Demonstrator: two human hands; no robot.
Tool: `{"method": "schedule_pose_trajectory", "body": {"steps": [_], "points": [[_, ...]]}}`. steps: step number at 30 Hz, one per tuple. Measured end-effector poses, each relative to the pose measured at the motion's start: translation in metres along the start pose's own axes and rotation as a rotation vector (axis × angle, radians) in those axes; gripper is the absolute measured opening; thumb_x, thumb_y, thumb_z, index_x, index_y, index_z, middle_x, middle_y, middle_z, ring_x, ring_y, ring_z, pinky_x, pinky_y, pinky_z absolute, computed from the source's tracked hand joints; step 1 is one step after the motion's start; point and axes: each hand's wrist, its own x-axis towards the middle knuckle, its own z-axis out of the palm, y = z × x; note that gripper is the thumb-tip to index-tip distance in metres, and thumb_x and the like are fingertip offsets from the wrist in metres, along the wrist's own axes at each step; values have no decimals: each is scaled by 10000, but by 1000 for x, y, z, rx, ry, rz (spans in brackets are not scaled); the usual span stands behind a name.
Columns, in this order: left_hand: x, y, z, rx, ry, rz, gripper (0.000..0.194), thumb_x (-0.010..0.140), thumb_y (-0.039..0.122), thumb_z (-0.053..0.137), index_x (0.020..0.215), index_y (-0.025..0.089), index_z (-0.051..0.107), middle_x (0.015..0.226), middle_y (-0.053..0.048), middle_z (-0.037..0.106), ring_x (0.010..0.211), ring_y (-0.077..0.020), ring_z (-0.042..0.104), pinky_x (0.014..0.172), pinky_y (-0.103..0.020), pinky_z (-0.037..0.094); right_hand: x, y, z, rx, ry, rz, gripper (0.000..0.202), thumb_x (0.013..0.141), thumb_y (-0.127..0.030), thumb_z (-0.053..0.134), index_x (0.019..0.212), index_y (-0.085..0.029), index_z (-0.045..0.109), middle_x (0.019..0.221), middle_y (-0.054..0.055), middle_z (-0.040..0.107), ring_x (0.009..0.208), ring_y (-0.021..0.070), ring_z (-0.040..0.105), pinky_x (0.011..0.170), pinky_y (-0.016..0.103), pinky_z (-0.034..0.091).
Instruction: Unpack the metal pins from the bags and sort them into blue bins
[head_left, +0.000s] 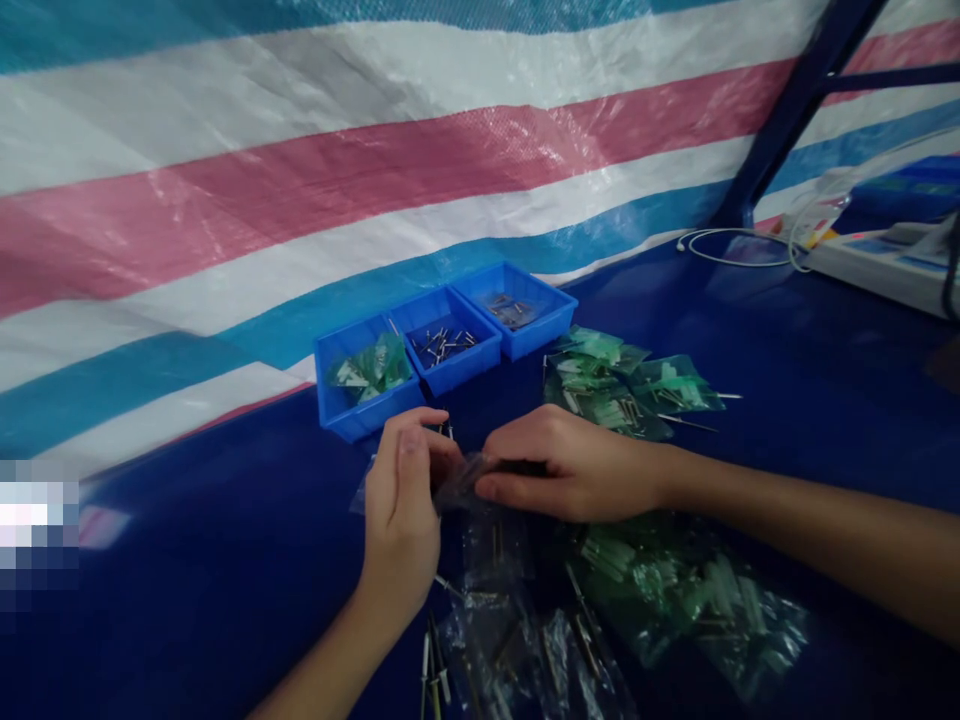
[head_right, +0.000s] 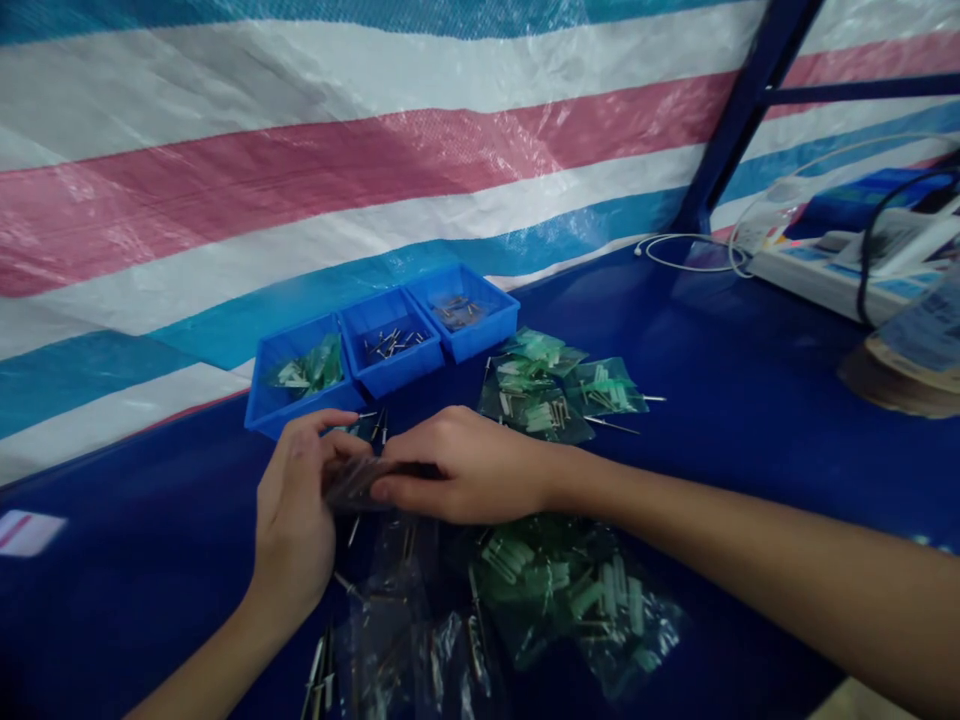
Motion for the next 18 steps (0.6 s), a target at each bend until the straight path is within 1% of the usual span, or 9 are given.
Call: {"method": "schedule_pose_trajectory", "body": {"steps": [3,5,8,11,13,15,18], "points": [[0,-1,0,-17,-48,20,337,915,451,331,882,205,558,583,39,572,489,-93,530,461,-180,422,-1,5,0,63,52,48,221,886,-212,465,821,-83,632,658,8,570,578,84,494,541,191,348],[0,-1,-1,81,-89,45,297,907,414,390,844,195,581,574,42,572,499,-84,530,472,-167,412,-1,6,0,105,78,61,213,883,-218,471,806,-96,627,633,-11,546,550,73,462,515,184,332],[0,1,-2,207,-116,66,213,886,339,469,802,192,597,577,51,565,513,-70,528,486,-149,409,-1,5,2,196,129,97,221,878,-226,475,723,-123,593,574,-43,480,507,58,410,476,173,310],[0,1,-3,210,-117,64,182,882,314,474,820,199,600,601,55,576,507,-66,536,488,-147,419,0,4,2,268,204,196,257,882,-248,456,662,-140,533,559,-46,474,488,55,415,463,173,320],[0,1,-3,210,-125,53,173,877,304,480,812,199,601,590,58,570,498,-65,536,482,-148,415,1,5,3,278,221,254,282,886,-273,438,644,-145,505,559,-39,482,483,58,424,456,177,327],[0,2,-4,211,-134,43,179,873,295,483,774,195,595,575,59,561,490,-62,531,477,-146,407,1,6,3,307,220,270,262,887,-283,437,678,-145,514,583,-36,491,493,59,434,459,177,343],[0,2,-4,208,-145,30,208,875,286,473,730,188,585,567,57,552,491,-62,525,473,-148,401,1,7,4,404,236,251,139,866,-269,483,866,-147,549,691,-24,531,560,66,474,487,173,388]]}}
